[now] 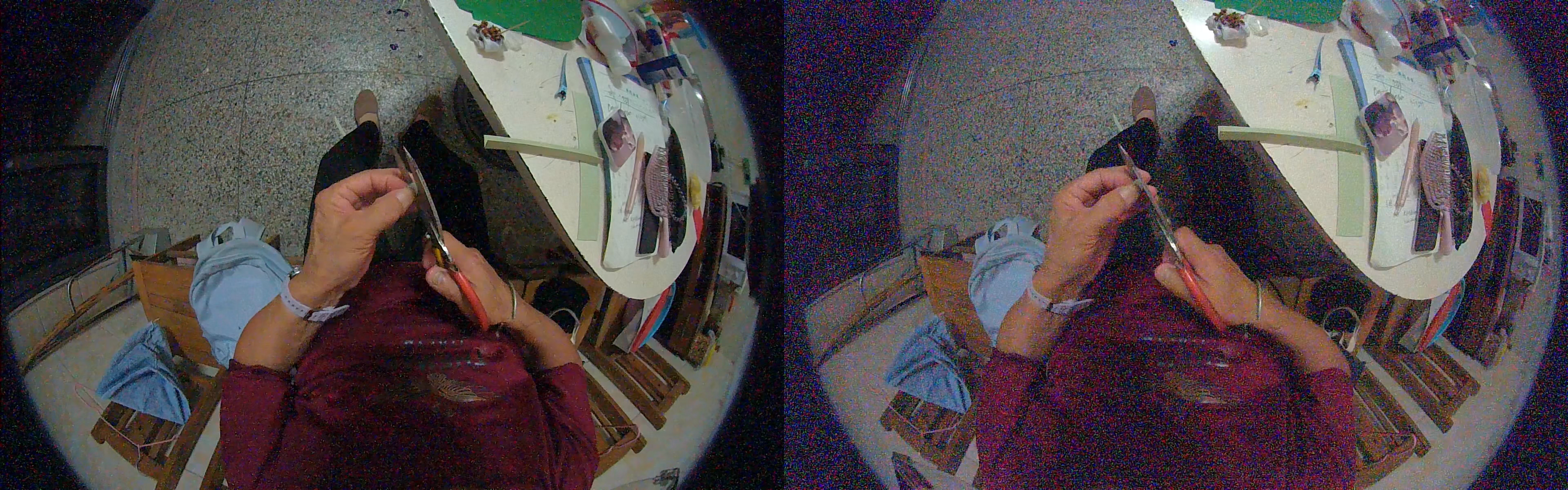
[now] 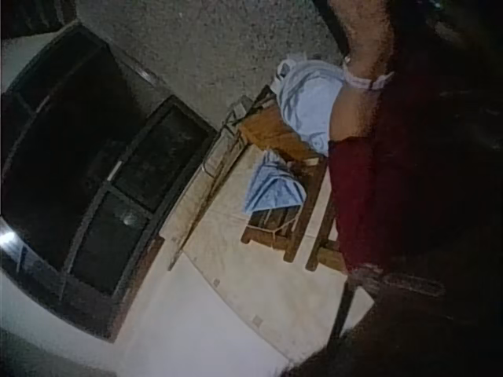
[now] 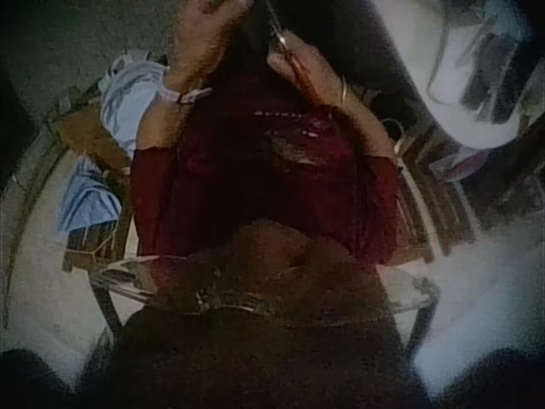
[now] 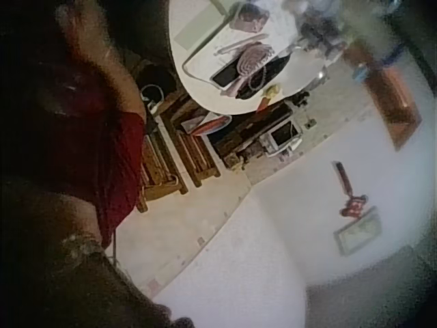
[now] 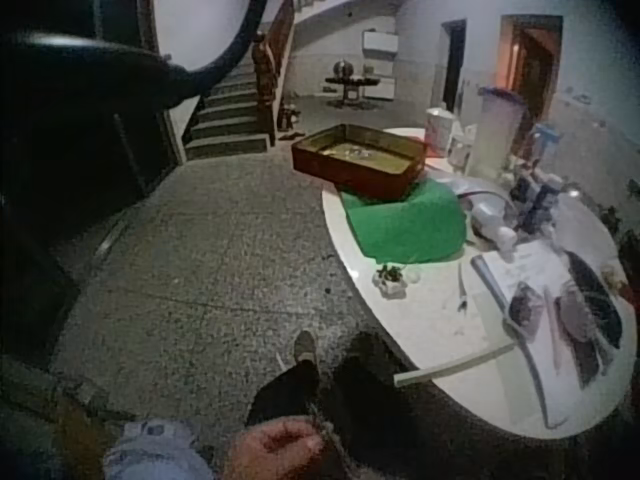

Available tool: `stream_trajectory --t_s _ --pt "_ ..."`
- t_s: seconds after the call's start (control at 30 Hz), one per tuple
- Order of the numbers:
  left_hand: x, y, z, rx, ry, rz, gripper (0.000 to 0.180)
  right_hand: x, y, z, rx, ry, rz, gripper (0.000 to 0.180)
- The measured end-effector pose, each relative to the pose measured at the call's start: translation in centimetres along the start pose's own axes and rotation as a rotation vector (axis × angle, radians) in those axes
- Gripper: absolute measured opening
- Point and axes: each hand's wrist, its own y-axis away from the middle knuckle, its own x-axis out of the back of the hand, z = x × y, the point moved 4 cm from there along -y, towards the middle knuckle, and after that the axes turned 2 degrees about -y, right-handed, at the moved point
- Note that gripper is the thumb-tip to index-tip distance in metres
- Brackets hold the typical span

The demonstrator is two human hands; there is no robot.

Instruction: The person uses red-handled scissors to cut a long, thin strip of light green paper into small pieces. They hold the strip with their left hand and cut repeatedly with their right hand, dropping the cut pieces onto a table.

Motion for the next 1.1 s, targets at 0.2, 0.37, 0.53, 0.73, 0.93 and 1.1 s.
stream_trajectory --t_s 0.2,0.37,0.53,0.73,0.93,1.1 --pt "0.2 -0.1 -0.1 0.034 0.026 -0.013 0.013 0.0 -0.1 0.0 -0.017 -0.028 -0.015 0.029" --pt "0.1 -0.1 -0.3 0.034 0.073 -0.019 0.012 -0.1 -0.1 0.0 0.0 -0.064 -0.011 0.025" --pt "-0.3 -0.1 -0.3 0.04 0.118 0.011 0.01 -0.2 -0.2 0.1 -0.026 -0.095 -0.012 0.023" --pt "0.0 -0.2 0.0 0.027 0.061 -0.002 0.01 -0.2 -0.1 -0.1 -0.01 -0.1 -0.003 0.022" --pt "0.4 -0.2 0.5 0.037 0.006 -0.011 0.01 -0.3 0.1 0.2 -0.02 -0.1 -0.01 0.022" --pt "0.7 -0.4 0.7 0.044 -0.033 -0.035 0.009 -0.3 0.0 0.1 -0.029 -0.103 -0.031 0.022"
